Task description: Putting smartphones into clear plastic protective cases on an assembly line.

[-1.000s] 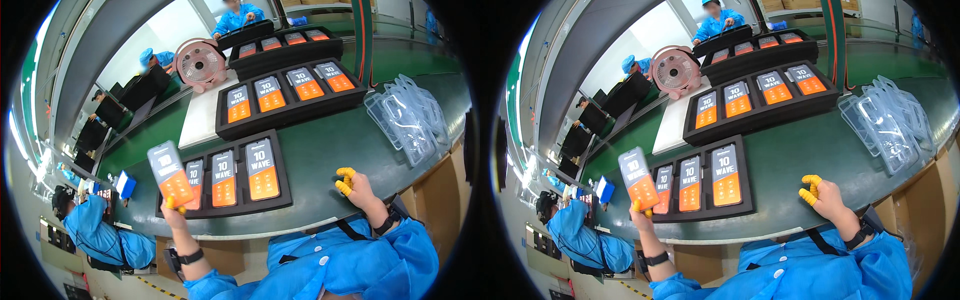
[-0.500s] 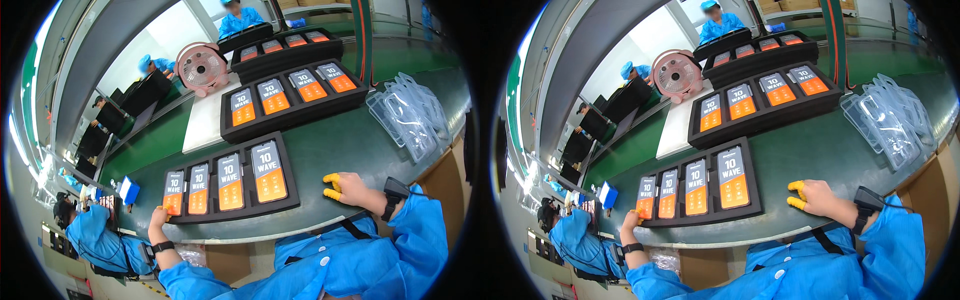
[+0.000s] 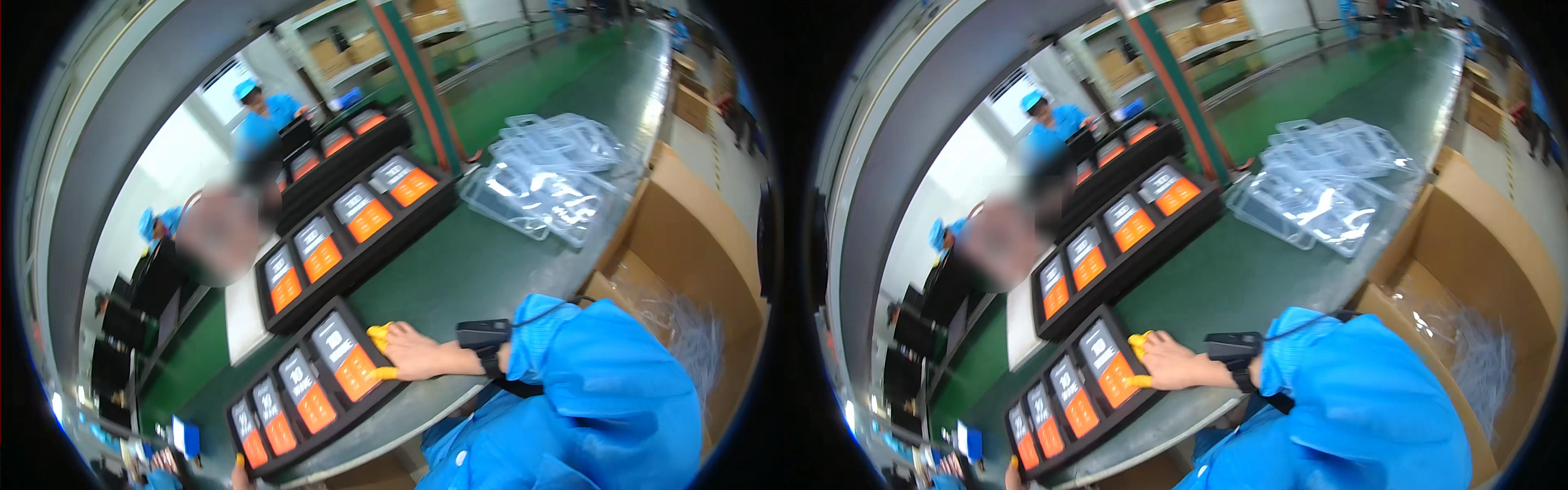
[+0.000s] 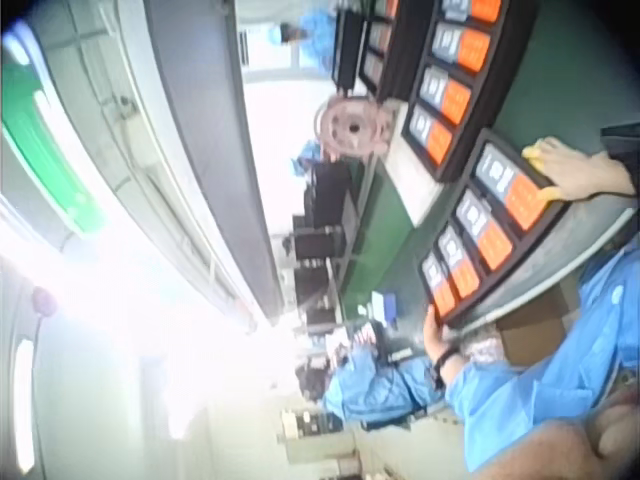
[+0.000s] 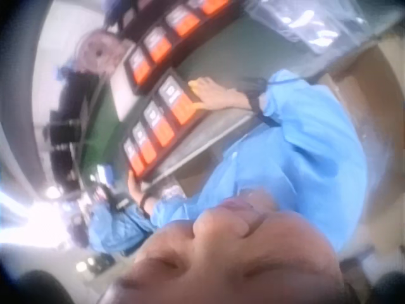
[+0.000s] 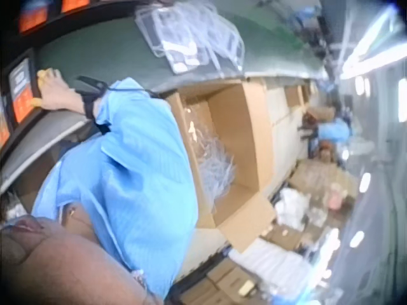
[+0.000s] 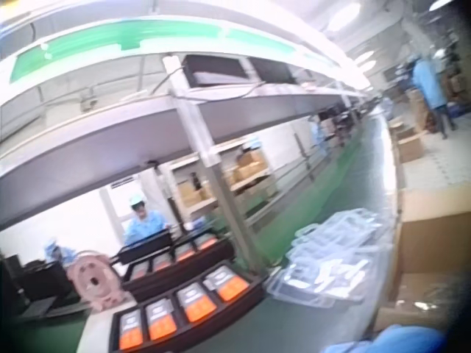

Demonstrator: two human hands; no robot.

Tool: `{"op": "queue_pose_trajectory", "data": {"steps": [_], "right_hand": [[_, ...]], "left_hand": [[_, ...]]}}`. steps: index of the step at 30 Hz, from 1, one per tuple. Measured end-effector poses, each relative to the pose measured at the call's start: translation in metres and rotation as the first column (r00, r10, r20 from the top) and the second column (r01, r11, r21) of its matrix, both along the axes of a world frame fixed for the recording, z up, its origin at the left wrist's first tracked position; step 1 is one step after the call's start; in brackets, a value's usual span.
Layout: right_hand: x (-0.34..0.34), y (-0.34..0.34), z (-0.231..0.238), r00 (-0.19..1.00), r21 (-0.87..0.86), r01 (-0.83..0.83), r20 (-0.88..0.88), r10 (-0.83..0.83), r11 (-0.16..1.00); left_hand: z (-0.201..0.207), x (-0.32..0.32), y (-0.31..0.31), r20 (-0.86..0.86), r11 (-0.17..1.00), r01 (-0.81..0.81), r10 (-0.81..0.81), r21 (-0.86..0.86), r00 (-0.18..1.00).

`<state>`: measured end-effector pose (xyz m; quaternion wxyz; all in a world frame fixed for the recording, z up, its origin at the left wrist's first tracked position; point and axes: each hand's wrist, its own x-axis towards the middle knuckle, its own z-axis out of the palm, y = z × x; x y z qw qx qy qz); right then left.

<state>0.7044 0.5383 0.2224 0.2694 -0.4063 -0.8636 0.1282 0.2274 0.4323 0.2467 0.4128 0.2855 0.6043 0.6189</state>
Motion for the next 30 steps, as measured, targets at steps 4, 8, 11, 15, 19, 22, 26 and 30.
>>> {"op": "queue_pose_trajectory", "data": {"steps": [4,8,11,15,19,22,26,30], "right_hand": [[0.0,0.008,-0.002,0.96,-0.172,-0.131,-0.266,0.082,0.976],[0.007,0.005,-0.005,0.81,-0.148,-0.355,-0.541,0.224,0.923],[0.002,0.003,-0.001,0.666,-0.036,-0.42,-0.692,0.281,0.907],[0.019,0.013,0.025,0.442,-0.032,-0.432,-0.878,0.181,0.901],[0.067,0.024,0.079,0.182,0.109,-0.386,-0.964,0.191,0.916],[0.102,0.063,0.106,-0.079,0.087,-0.41,-0.995,0.06,0.908],[0.15,0.135,0.117,-0.178,0.083,-0.187,-0.983,0.05,0.979],[0.174,0.193,0.083,-0.24,-0.063,0.123,-0.97,-0.032,0.99]], "left_hand": [[0.028,0.15,0.022,0.067,0.989,0.109,-0.116,0.101,0.991],[0.028,0.272,0.07,0.023,0.938,0.331,-0.334,0.103,0.942],[0.033,0.306,0.089,-0.001,0.925,0.367,-0.369,0.098,0.929],[0.05,0.299,0.105,-0.028,0.955,0.267,-0.266,0.125,0.964],[0.083,0.235,0.114,-0.06,0.988,0.052,-0.043,0.145,0.997],[0.12,0.192,0.108,-0.081,0.982,-0.113,0.127,0.153,0.989],[0.144,0.219,0.144,0.012,0.972,-0.099,0.099,0.215,0.995],[0.077,0.183,0.271,-0.02,0.944,0.122,-0.122,0.305,0.992]]}}
